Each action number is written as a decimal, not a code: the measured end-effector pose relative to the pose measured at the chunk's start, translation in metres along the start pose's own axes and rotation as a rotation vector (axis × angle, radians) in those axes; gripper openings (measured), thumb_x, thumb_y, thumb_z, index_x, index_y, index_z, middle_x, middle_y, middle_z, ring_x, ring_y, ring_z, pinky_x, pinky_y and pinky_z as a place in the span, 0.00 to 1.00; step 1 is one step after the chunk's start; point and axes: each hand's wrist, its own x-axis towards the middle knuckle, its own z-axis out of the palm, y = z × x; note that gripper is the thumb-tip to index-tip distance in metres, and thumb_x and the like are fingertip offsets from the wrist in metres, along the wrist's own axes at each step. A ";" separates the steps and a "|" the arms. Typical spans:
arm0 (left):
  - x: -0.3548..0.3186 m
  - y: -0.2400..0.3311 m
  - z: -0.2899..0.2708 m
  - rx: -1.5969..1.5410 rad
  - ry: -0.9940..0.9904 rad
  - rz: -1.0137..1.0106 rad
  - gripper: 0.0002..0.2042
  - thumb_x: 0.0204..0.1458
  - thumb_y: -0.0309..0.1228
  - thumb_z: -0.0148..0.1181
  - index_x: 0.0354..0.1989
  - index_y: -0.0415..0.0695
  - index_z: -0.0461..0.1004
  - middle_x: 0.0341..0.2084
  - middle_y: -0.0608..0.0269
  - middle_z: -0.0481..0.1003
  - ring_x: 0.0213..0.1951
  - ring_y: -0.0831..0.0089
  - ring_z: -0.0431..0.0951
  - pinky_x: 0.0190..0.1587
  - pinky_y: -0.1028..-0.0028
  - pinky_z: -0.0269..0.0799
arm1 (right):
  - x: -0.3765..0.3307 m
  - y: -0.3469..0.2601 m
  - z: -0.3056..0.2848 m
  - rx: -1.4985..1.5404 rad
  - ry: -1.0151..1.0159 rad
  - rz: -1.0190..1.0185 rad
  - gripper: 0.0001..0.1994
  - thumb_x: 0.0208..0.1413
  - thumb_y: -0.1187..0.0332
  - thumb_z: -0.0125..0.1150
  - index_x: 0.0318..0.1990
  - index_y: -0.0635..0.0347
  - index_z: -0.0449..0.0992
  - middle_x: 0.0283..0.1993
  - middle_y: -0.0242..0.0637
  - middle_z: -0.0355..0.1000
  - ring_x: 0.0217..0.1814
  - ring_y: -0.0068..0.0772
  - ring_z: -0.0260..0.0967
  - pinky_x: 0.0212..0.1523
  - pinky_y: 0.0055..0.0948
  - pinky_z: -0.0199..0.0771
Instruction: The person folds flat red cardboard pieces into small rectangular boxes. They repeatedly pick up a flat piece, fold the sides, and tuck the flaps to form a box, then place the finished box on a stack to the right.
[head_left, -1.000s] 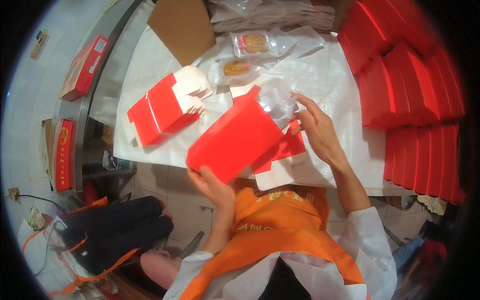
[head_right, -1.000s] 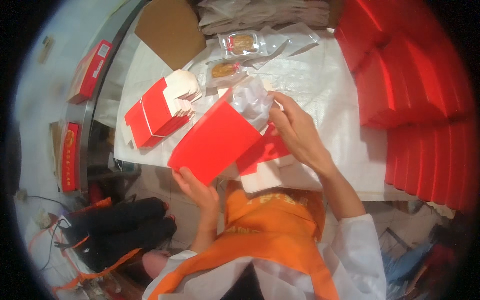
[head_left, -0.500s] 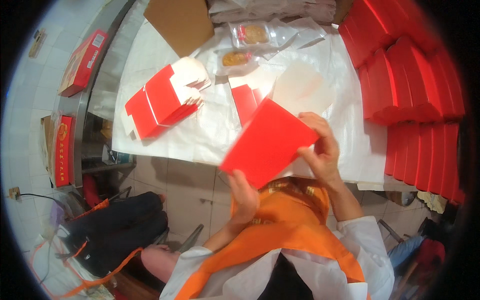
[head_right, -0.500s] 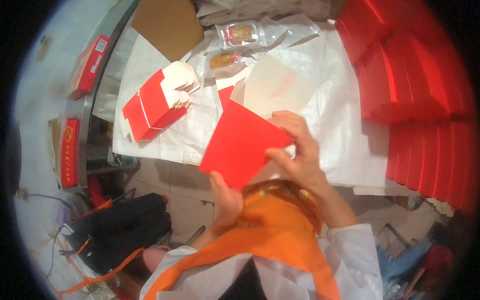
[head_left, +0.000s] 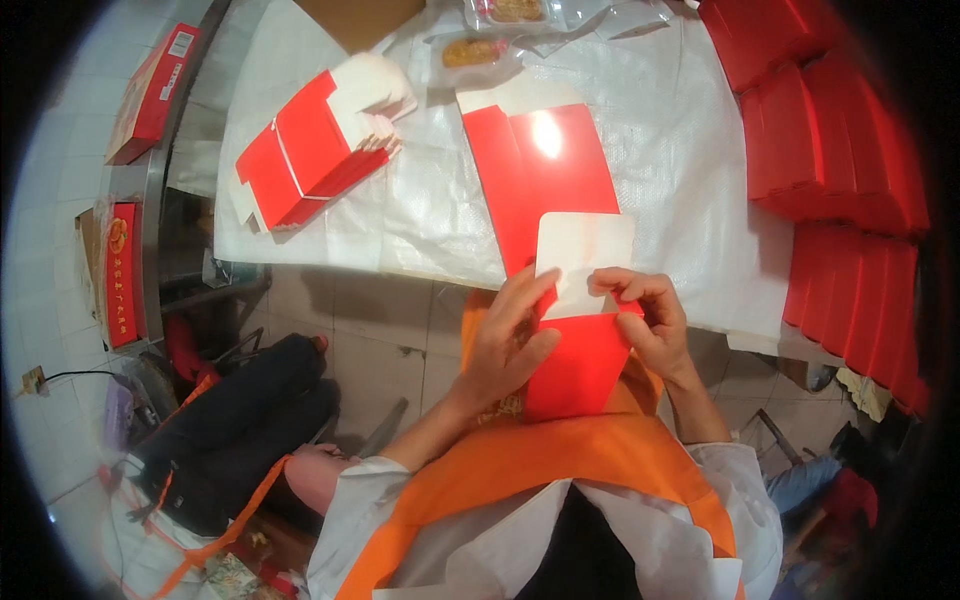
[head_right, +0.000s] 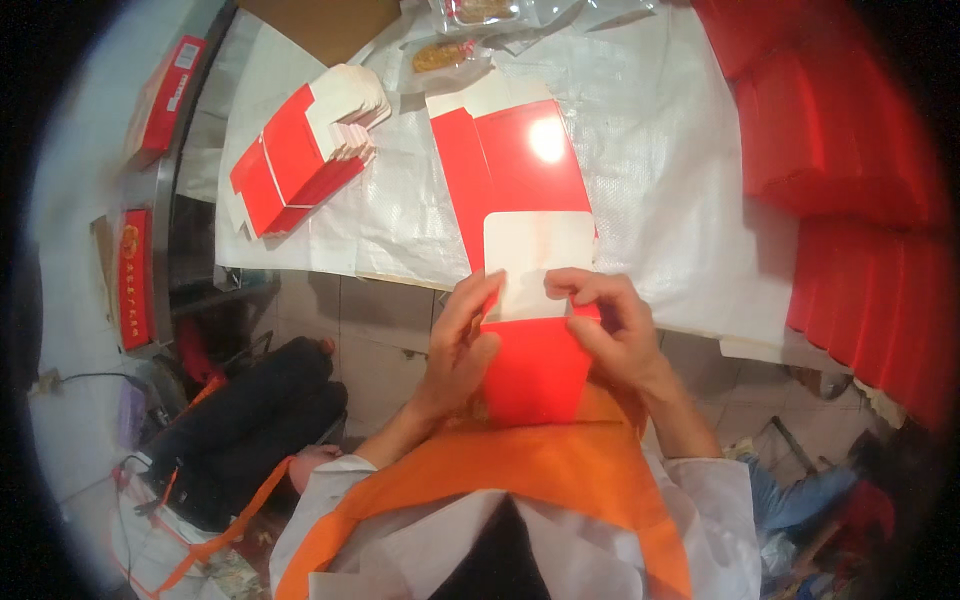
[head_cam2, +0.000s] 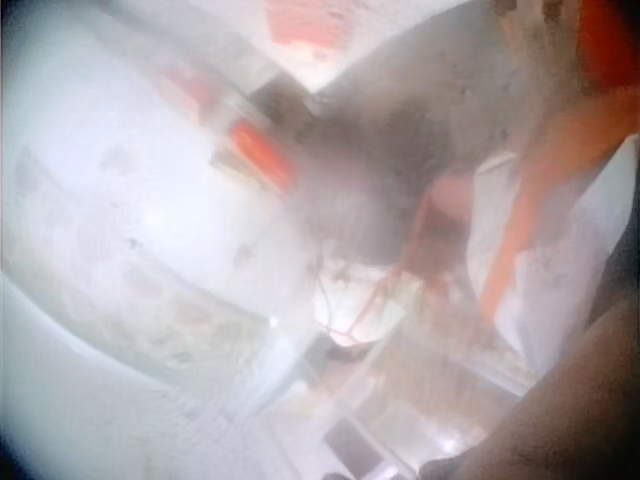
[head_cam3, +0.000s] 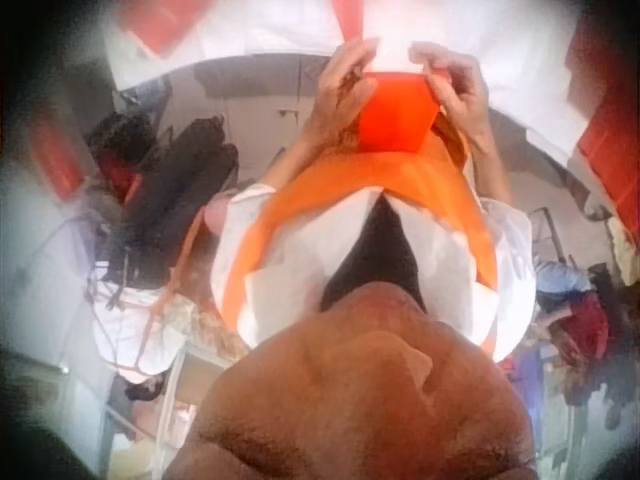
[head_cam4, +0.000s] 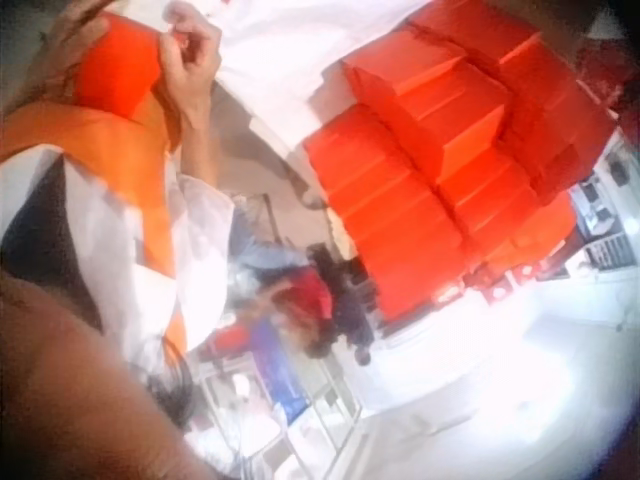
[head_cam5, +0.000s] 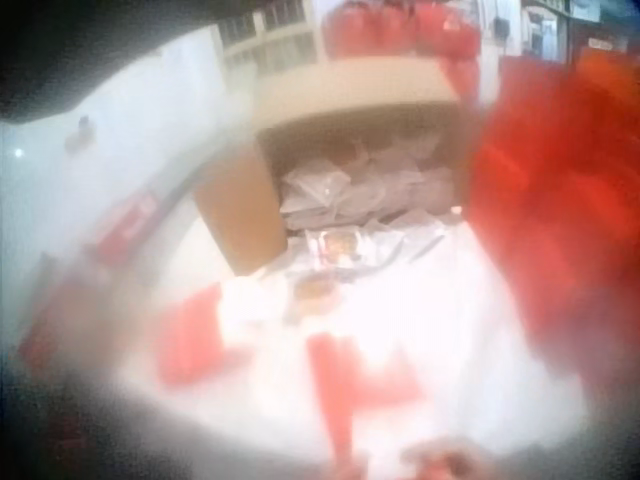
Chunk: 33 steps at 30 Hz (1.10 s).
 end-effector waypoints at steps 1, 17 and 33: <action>0.003 -0.005 -0.003 0.046 -0.042 0.088 0.18 0.48 0.29 0.55 0.48 0.37 0.65 0.50 0.49 0.63 0.37 0.70 0.70 0.36 0.77 0.65 | -0.002 0.002 0.000 -0.021 -0.015 -0.007 0.05 0.47 0.84 0.47 0.28 0.64 0.64 0.47 0.47 0.67 0.49 0.35 0.65 0.52 0.31 0.63; 0.008 -0.013 0.007 0.021 0.120 0.261 0.13 0.42 0.21 0.60 0.36 0.39 0.66 0.39 0.57 0.67 0.43 0.66 0.68 0.46 0.71 0.64 | -0.011 0.030 0.021 0.089 0.153 -0.132 0.19 0.42 0.85 0.51 0.42 0.60 0.55 0.45 0.44 0.63 0.49 0.33 0.60 0.53 0.31 0.59; 0.016 -0.006 -0.001 0.130 0.117 0.220 0.06 0.43 0.18 0.57 0.31 0.38 0.71 0.31 0.58 0.72 0.38 0.68 0.73 0.39 0.74 0.68 | 0.000 0.014 0.022 -0.091 0.178 0.059 0.03 0.51 0.81 0.47 0.32 0.65 0.67 0.40 0.39 0.67 0.43 0.26 0.63 0.47 0.23 0.62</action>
